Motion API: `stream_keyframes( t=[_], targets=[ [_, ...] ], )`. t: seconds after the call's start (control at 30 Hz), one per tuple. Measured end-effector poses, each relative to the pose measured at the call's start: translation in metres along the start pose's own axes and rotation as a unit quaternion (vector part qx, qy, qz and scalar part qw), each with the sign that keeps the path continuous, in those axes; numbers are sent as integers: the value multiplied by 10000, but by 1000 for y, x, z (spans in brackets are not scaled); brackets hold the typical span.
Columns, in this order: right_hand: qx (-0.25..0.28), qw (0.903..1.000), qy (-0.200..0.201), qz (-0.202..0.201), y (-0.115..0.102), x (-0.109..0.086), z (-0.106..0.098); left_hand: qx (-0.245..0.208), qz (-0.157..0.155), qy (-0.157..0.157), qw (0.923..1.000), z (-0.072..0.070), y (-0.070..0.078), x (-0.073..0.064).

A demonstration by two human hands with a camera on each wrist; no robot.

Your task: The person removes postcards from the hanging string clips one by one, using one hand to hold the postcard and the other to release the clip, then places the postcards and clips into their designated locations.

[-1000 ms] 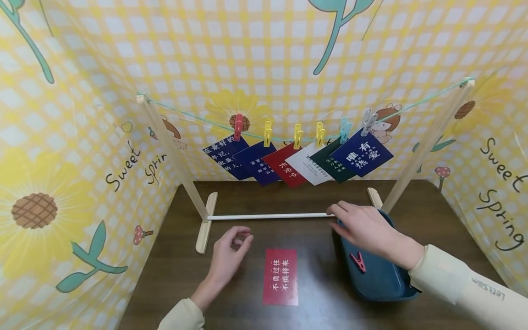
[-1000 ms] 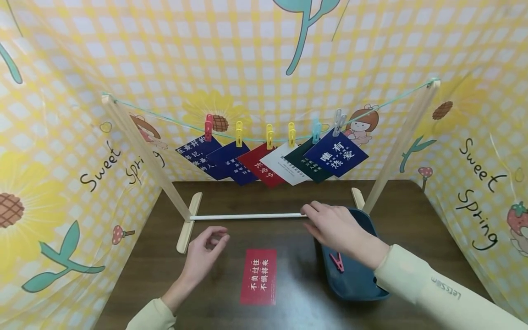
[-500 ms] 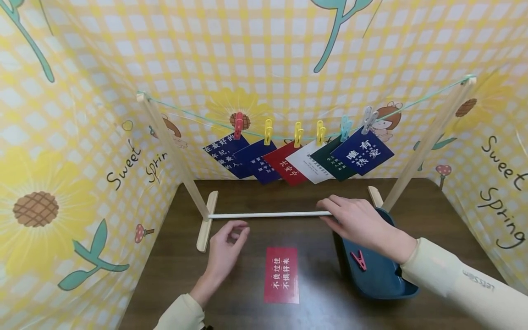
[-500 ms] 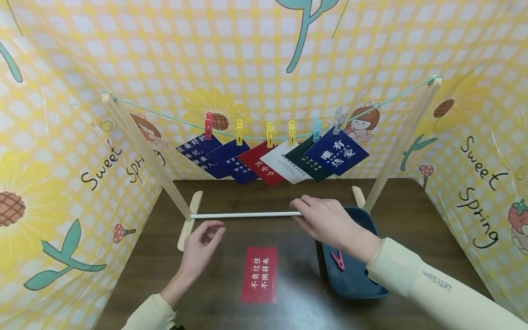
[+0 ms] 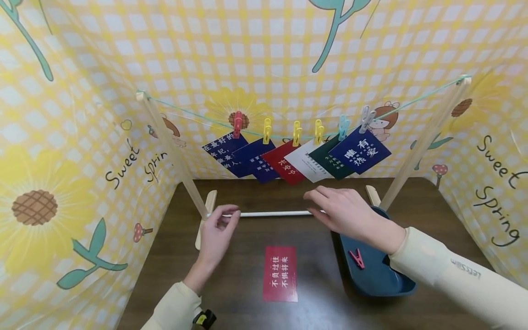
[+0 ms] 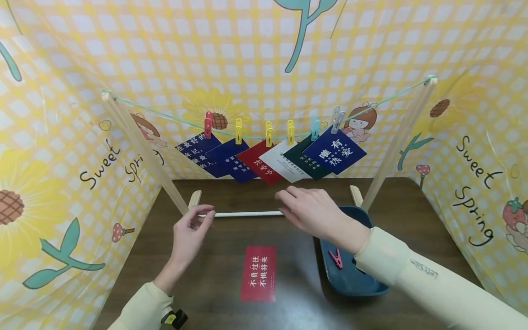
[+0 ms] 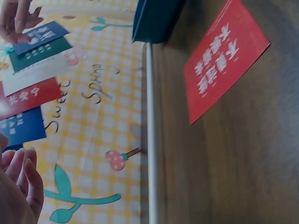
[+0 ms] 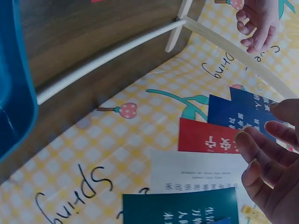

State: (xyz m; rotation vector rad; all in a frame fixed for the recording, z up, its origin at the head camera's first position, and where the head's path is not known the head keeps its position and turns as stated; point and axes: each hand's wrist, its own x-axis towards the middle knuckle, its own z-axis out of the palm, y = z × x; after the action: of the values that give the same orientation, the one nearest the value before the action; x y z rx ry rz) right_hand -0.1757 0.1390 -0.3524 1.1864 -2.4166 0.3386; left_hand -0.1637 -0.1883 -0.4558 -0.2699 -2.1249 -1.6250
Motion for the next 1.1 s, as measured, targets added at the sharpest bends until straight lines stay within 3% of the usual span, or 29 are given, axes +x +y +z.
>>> stream_keyframes(
  t=[0.37,0.77,0.9,1.1],
  targets=[
    [-168,9997,58,-184,-7,25,-10,-65,-5,242,9997,-13,5,20],
    [-475,9951,426,-750,-18,62,-24,-843,-503,593,9934,-16,-1,37],
    [-651,9919,643,-877,-17,73,-33,-874,-466,575,9934,-16,-1,40],
    [-729,9911,623,-928,-16,88,-44,-897,-303,538,9941,-18,0,50]
  ],
)
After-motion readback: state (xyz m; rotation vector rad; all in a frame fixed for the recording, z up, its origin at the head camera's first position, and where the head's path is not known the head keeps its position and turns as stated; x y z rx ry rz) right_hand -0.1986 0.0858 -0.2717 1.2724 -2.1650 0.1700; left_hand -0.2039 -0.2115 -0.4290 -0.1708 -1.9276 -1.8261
